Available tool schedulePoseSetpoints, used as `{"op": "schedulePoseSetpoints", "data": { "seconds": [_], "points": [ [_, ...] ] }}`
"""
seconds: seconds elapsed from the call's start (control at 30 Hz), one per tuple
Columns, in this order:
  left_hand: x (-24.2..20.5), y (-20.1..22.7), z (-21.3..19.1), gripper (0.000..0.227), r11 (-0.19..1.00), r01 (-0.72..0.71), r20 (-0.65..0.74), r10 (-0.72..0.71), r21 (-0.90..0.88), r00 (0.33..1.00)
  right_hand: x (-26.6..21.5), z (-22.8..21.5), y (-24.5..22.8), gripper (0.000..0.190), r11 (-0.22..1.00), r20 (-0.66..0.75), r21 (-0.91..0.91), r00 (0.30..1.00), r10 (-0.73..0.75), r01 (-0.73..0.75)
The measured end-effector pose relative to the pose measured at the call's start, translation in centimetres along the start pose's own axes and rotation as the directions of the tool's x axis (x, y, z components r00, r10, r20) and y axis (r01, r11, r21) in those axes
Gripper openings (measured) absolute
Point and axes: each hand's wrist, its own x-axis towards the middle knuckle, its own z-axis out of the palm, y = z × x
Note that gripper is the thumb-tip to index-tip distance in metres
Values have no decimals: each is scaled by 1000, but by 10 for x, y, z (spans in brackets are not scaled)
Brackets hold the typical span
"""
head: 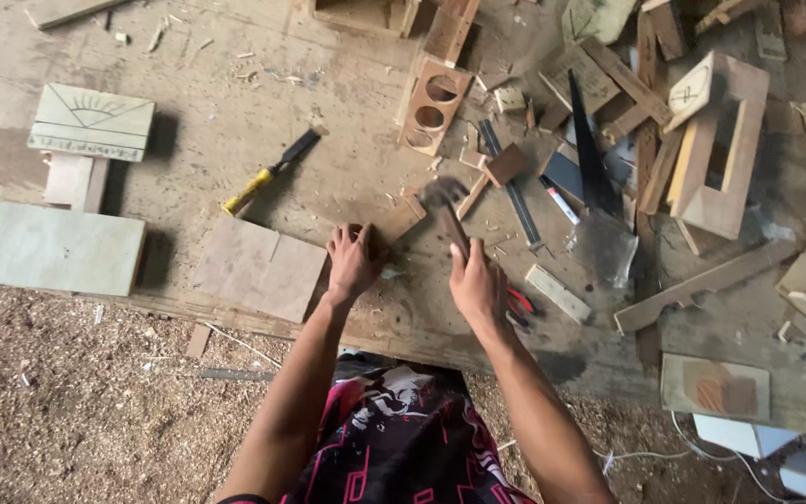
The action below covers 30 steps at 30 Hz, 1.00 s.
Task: The person uses a hammer and pliers to assemble small wooden pieces on a workbench. They repeatedly tap a thin wooden strip with the hammer, then use pliers to adjust or remove a fastener, and continue hammering additional pieces into place.
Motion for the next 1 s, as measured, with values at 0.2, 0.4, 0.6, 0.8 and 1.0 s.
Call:
{"op": "schedulePoseSetpoints", "data": {
  "seconds": [0.2, 0.4, 0.6, 0.8, 1.0],
  "points": [
    [-1, -7, 2, 71, 1000, 8, 15, -8, -14, 1000, 3, -30, -1, 22, 970, -305, 163, 944, -125, 181],
    [2, -7, 2, 74, 997, 64, 32, -63, -50, 998, -7, 30, 10, 24, 978, -59, 81, 980, -188, 192],
    [11, -5, 0, 75, 999, 42, -7, -42, 21, 999, -2, 28, -3, 27, 982, 109, -105, 984, -143, 154],
    [3, -2, -3, 75, 997, 71, 47, -69, -42, 997, 4, -20, -21, 25, 976, -176, 132, 973, -148, 172],
    [2, -1, -5, 74, 998, 39, 15, -38, -47, 999, -8, 10, -5, 33, 979, -205, 123, 969, -136, 164]
  ]
}}
